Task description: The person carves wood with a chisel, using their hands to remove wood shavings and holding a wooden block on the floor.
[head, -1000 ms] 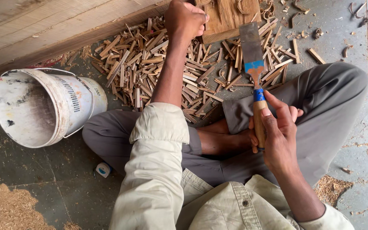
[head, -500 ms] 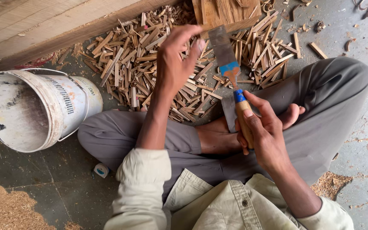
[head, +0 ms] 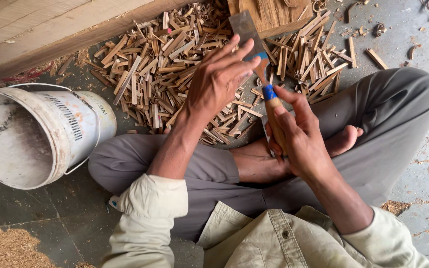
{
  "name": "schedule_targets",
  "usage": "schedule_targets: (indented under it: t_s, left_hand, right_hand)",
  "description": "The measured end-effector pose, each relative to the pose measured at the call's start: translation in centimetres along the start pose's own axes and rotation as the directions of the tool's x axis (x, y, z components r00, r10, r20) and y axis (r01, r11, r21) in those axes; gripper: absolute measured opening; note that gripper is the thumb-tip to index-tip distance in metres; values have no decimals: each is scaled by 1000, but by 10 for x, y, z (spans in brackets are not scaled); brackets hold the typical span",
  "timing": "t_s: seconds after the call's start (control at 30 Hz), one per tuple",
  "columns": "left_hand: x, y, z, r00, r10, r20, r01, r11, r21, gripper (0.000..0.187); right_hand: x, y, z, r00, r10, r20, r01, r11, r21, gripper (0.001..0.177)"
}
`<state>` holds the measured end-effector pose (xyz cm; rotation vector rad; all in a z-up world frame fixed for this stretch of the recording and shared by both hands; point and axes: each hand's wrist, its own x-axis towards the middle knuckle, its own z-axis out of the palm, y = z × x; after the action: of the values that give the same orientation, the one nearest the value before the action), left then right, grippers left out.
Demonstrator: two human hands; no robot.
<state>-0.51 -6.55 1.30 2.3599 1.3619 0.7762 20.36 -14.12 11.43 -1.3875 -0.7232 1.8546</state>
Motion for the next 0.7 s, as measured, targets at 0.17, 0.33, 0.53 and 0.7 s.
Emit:
schedule_targets:
  t_s: [0.17,0.33,0.53,0.7]
  left_hand:
    - [34,-43,8,999,27,-23,-26,999,47,22]
    - [20,-16,7,993,-98,-74,74,960,-271,23]
    - [45,1,24,844,-485,-230,369,836,-407,18]
    - [93,-18,37,664,-718,-207,650,692,-314,33]
  right_hand:
    - [40,-1,9,997,-70,-26,69,997,-43,40]
    - [28,9,2,988,-147,43,144,988,56,40]
    - [-30,4,-53,986,-138,-98,146,985,90,40]
    - [-87,14,-149,957,-265,-118,273,960,57,35]
